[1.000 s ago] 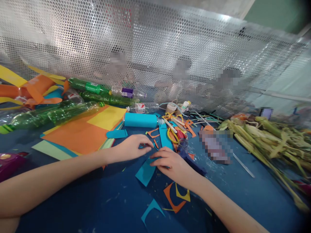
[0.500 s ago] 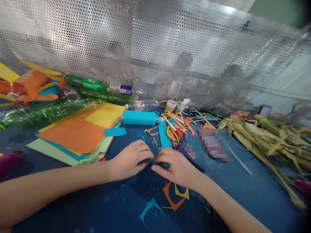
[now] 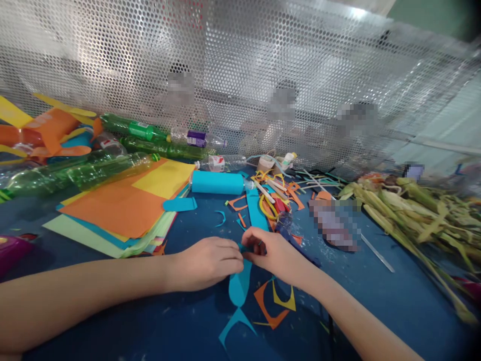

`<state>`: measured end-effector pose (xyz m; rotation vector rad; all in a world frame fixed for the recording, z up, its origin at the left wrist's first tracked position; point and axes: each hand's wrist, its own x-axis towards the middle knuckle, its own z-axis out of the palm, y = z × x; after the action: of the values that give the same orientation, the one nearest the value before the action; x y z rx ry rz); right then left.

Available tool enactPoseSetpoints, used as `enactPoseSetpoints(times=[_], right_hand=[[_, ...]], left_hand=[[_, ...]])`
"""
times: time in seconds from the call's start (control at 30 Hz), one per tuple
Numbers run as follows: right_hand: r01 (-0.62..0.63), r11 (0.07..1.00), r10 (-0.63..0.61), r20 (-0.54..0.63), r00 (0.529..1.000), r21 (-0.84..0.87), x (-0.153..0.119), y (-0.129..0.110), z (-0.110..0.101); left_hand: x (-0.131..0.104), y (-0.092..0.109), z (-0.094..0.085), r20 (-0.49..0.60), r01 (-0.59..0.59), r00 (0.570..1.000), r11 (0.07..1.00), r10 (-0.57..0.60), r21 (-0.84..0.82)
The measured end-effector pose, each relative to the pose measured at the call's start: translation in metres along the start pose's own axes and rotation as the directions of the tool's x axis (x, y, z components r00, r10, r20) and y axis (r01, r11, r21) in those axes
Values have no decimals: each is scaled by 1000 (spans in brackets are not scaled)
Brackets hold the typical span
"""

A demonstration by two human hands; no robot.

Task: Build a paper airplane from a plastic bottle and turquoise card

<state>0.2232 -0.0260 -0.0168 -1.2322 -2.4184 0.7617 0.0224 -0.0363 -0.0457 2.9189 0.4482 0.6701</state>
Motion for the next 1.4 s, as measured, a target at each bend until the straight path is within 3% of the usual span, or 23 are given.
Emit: enactPoseSetpoints(times=[0.17, 0.27, 0.37, 0.47, 0.53, 0.63, 0.7, 0.77, 0.9, 1.03, 1.13, 1.27, 1.4], right_hand=[[60, 994, -64, -43, 997, -94, 4, 4, 6], [74, 982, -94, -109, 990, -174, 6, 7, -4], [-80, 946, -11, -277, 961, -316, 3, 16, -29], [-290, 834, 115, -365, 924, -470, -8, 34, -58], [-352, 760, 242, -264, 934, -546, -15, 47, -70], [-322, 752, 400, 10, 916, -575, -21, 61, -74], [-283, 769, 418, 116, 901, -573, -21, 64, -71], [-249, 784, 395, 149, 906, -569, -19, 62, -69], [-261, 820, 372, 129, 919, -510, -24, 53, -80], [-328, 862, 333, -57, 941, -386, -32, 37, -94], [-333, 915, 306, -145, 941, -228, -27, 20, -85], [-306, 947, 308, -3, 952, 101, -14, -3, -58], [-351, 916, 321, 170, 932, 196, -10, -18, -47]], left_hand=[[1, 4, 1, 28, -6, 1000, 997, 3, 81], [1, 5, 1, 7, -6, 1000, 999, 5, 37], [1, 5, 3, -41, 7, 999, 1000, -8, -28], [1, 4, 5, -74, 51, 996, 998, -54, -44], [1, 4, 7, -68, 87, 994, 995, -90, -48], [1, 4, 8, -48, 110, 993, 993, -113, -48], [0, 4, 8, -38, 110, 993, 993, -112, -39], [0, 4, 8, -27, 108, 994, 994, -109, -33], [0, 3, 8, -23, 102, 994, 994, -103, -24], [2, 4, 7, 7, 67, 998, 997, -68, 38], [2, 12, 10, 44, 79, 995, 990, -84, 120], [0, 28, 18, 50, 217, 972, 958, -230, 186], [-1, 35, 22, 72, 217, 969, 957, -234, 193]])
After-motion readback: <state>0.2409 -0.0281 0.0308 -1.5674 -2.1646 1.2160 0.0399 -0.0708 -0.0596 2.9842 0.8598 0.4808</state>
